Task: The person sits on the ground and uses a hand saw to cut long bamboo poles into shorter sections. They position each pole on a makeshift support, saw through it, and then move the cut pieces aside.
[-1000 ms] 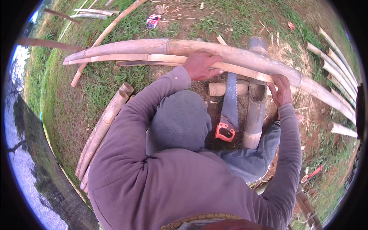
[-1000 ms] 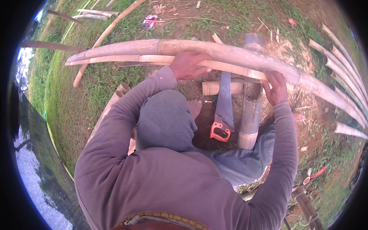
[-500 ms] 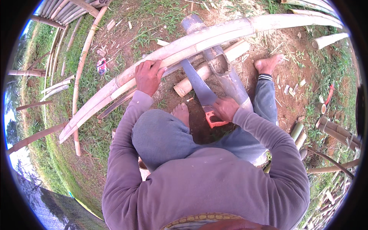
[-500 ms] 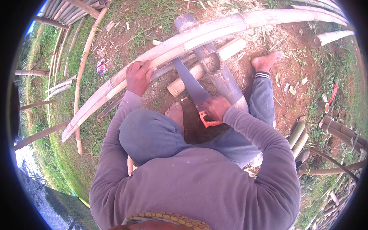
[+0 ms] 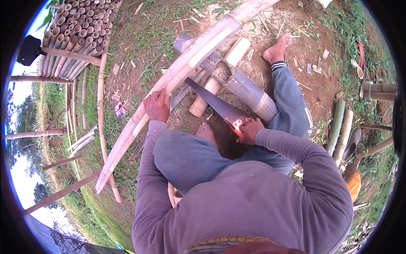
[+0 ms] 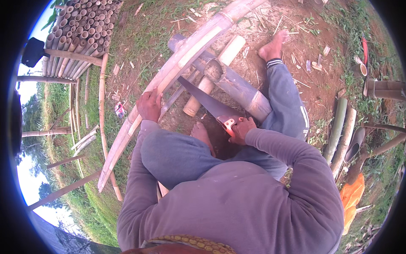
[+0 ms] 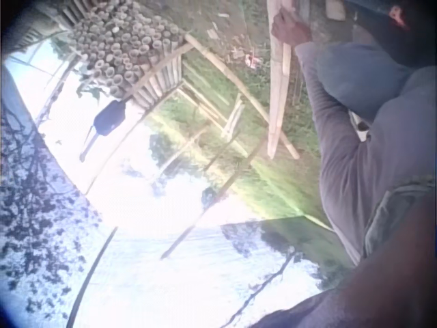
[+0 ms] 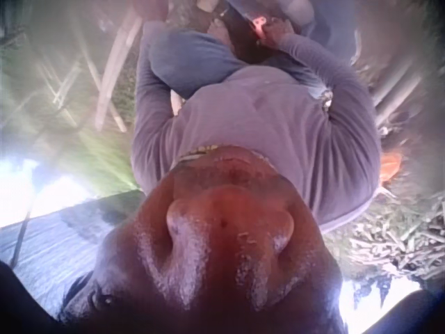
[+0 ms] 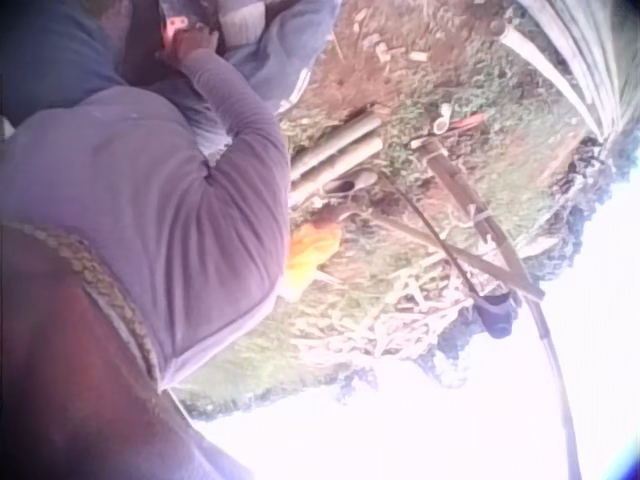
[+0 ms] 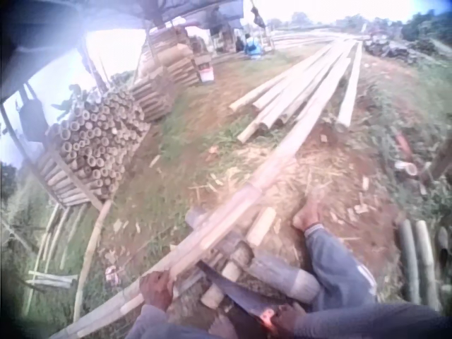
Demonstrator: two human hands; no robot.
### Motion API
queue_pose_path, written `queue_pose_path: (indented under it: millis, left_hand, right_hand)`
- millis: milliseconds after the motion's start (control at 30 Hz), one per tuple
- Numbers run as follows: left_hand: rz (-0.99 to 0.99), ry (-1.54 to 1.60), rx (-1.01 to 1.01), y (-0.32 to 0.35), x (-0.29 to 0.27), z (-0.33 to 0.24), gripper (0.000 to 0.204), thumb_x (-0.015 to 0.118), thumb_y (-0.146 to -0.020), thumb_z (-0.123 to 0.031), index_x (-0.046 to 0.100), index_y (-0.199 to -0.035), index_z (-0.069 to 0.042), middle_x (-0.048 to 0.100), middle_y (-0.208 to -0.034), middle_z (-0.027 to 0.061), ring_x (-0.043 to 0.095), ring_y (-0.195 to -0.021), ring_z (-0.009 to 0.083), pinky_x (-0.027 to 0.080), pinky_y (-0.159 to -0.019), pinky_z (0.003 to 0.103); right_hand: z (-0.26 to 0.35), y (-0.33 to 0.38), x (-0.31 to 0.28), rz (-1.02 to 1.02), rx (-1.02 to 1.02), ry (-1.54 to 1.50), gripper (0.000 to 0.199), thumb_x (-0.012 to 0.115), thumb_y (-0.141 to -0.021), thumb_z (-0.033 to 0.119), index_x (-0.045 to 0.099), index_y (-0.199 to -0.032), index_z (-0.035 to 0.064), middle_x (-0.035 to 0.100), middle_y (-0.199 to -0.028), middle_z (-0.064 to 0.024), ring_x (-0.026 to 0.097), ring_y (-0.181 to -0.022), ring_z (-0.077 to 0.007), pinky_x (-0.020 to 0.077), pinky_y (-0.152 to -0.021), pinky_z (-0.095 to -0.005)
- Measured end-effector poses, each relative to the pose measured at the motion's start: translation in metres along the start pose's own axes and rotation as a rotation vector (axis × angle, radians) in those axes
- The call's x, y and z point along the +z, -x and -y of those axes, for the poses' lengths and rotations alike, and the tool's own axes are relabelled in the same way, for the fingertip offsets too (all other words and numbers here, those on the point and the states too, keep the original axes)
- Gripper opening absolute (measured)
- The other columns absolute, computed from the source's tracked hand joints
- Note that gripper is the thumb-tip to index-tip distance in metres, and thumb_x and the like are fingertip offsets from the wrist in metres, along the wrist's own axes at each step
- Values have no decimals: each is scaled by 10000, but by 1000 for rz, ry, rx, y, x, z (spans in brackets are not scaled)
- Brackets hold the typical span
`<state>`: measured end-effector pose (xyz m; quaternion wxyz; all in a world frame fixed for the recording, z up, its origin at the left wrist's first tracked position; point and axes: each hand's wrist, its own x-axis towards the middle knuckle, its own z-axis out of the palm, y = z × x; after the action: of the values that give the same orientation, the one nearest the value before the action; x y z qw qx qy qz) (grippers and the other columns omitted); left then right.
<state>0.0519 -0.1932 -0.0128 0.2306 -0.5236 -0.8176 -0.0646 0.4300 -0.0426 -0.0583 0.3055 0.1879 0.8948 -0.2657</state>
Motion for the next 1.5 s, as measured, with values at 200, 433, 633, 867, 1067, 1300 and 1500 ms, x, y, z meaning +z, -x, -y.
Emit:
queue_pose_path:
  millis: [200, 433, 633, 867, 1067, 1300, 1500]
  left_hand:
    - [37, -36, 30, -5, -1, -1, 391, 823, -896, -348, 788, -1241, -167, 699, -985, 28, 683, -935, 242, 469, -848, 426]
    - [35, -48, 63, -3, -5, -1, 406, 829, -892, -328, 785, -1248, -138, 699, -976, 23, 684, -926, 233, 471, -855, 416]
    - [61, -42, 64, -2, -6, 1, 418, 834, -889, -316, 783, -1258, -127, 703, -984, 21, 681, -920, 227, 473, -871, 402]
    - [77, -22, 90, -11, -11, -3, 411, 835, -890, -283, 778, -1262, -118, 708, -1017, 40, 681, -920, 234, 471, -865, 402]
    - [80, -22, 120, -13, -15, -4, 426, 839, -888, -266, 772, -1274, -98, 702, -1009, 41, 673, -917, 234, 468, -858, 402]
    - [98, -25, 115, -13, -17, -4, 432, 839, -893, -256, 771, -1288, -95, 699, -1009, 40, 665, -915, 232, 470, -866, 403]
    - [89, -10, 108, -15, -13, -3, 439, 843, -884, -250, 772, -1288, -92, 700, -1014, 41, 659, -916, 238, 475, -875, 405]
  right_hand:
    - [-28, 131, -90, -320, -25, -512, 405, 720, -865, 285, 709, -1141, -10, 744, -1063, -287, 704, -1057, -475, 548, -923, -529]
    - [-135, 264, -94, -606, -65, -1168, 358, 810, -868, 207, 717, -1117, -32, 652, -858, -27, 586, -791, -128, 480, -732, -285]
    - [-133, 157, -101, -1017, 87, -807, 402, 691, -1035, 277, 635, -1319, -1, 706, -987, -146, 692, -953, -208, 532, -848, -352]
    - [-168, 16, -104, -1087, -112, -831, 494, 758, -1008, 293, 591, -1411, 61, 730, -1109, -200, 717, -1026, -323, 539, -923, -422]
    - [-184, -21, -112, -1026, -235, -787, 517, 759, -1011, 219, 586, -1475, 70, 733, -1280, -147, 710, -1178, -265, 533, -1009, -375]
    - [-195, -28, -105, -1036, -241, -732, 537, 769, -1002, 190, 598, -1497, 74, 734, -1310, -128, 702, -1197, -223, 528, -1040, -348]
    - [-199, -39, -110, -1010, -212, -737, 531, 760, -1010, 177, 601, -1505, 71, 731, -1336, -116, 701, -1194, -207, 518, -1061, -335]
